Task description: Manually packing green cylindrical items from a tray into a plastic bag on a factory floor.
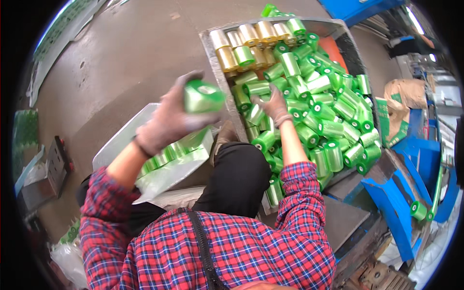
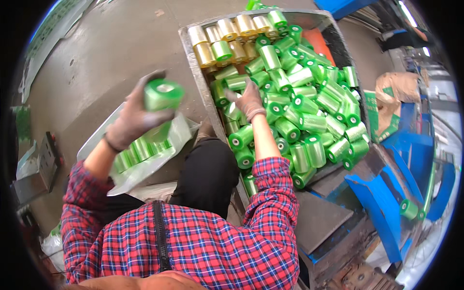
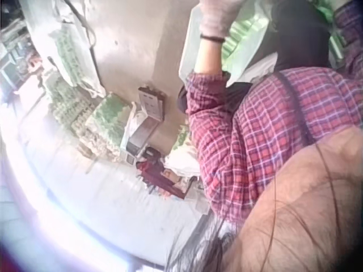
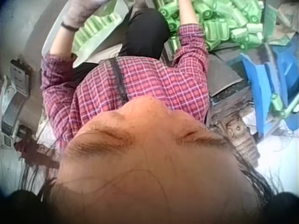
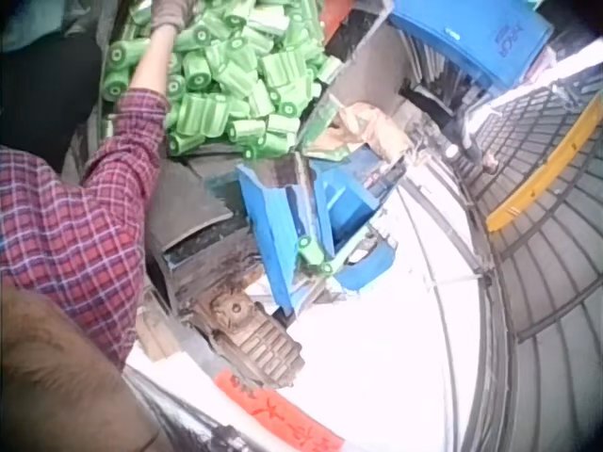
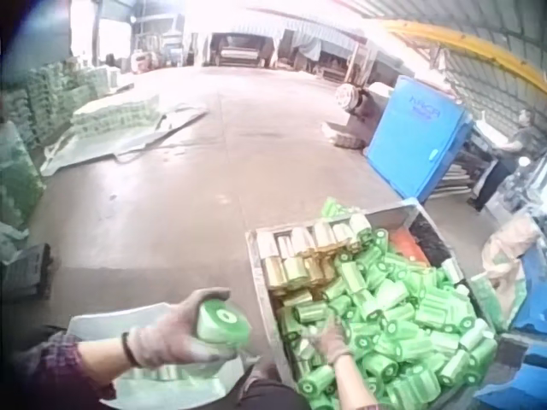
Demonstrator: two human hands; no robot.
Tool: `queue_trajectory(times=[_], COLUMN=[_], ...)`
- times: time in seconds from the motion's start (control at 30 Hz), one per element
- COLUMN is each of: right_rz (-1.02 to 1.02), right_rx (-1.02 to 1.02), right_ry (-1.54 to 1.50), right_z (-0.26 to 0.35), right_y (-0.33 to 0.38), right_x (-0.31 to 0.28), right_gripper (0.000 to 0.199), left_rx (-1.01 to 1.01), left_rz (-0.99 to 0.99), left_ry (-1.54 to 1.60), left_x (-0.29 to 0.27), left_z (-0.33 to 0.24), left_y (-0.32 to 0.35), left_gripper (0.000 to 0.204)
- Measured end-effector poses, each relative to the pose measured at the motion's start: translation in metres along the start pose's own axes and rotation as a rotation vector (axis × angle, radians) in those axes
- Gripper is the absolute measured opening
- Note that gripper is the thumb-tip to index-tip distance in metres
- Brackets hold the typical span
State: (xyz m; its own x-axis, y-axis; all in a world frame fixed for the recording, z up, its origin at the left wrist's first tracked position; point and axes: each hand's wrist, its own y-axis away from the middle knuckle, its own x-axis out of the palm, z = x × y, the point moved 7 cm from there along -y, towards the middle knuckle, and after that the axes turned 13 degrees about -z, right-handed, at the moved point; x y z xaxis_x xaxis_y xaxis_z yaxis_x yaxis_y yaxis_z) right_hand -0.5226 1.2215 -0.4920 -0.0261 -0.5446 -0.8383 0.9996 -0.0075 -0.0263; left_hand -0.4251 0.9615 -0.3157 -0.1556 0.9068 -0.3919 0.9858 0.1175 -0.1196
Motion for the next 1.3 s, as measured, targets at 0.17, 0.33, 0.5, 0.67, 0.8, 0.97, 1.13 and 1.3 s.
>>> queue_trajectory(times=[0.17, 0.33, 0.5, 0.67, 0.8, 0.97, 1.13, 1.3], right_rz=[0.134, -0.207, -0.311, 0.144, 0.735, 0.781, 1.006, 0.275], right_rx=[-0.097, -0.175, -0.353, -0.679, -0.681, -0.951, -0.883, -0.424], right_ry=[0.775, 0.126, -0.115, -0.294, 0.244, 0.530, 0.306, 0.108], right_z=[-0.025, 0.003, 0.113, 0.249, 0.301, 0.301, 0.323, 0.265], right_y=[0.026, 0.035, 0.095, 0.144, 0.186, 0.236, 0.211, -0.025], right_x=[0.065, -0.007, -0.134, -0.107, 0.070, 0.241, 0.203, 0.053], right_gripper=[0.080, 0.098, 0.108, 0.110, 0.102, 0.105, 0.071, 0.050], left_rx=[-0.411, -0.953, -0.972, -0.449, -0.140, 0.126, 0.334, 0.276], left_rz=[0.558, 0.113, -0.083, 0.429, 0.949, 0.844, 0.746, 0.583], left_ry=[-0.235, -0.180, -0.478, -0.769, -0.726, -0.314, -0.437, -0.369], left_x=[-0.042, -0.028, 0.013, 0.001, -0.002, 0.082, 0.027, -0.007], left_z=[0.074, 0.326, 0.302, 0.237, 0.127, 0.191, 0.109, 0.085], left_y=[0.062, 0.133, 0.118, 0.143, 0.206, 0.263, 0.223, 0.188], left_gripper=[0.072, 0.066, 0.077, 0.059, 0.045, 0.031, 0.038, 0.040])
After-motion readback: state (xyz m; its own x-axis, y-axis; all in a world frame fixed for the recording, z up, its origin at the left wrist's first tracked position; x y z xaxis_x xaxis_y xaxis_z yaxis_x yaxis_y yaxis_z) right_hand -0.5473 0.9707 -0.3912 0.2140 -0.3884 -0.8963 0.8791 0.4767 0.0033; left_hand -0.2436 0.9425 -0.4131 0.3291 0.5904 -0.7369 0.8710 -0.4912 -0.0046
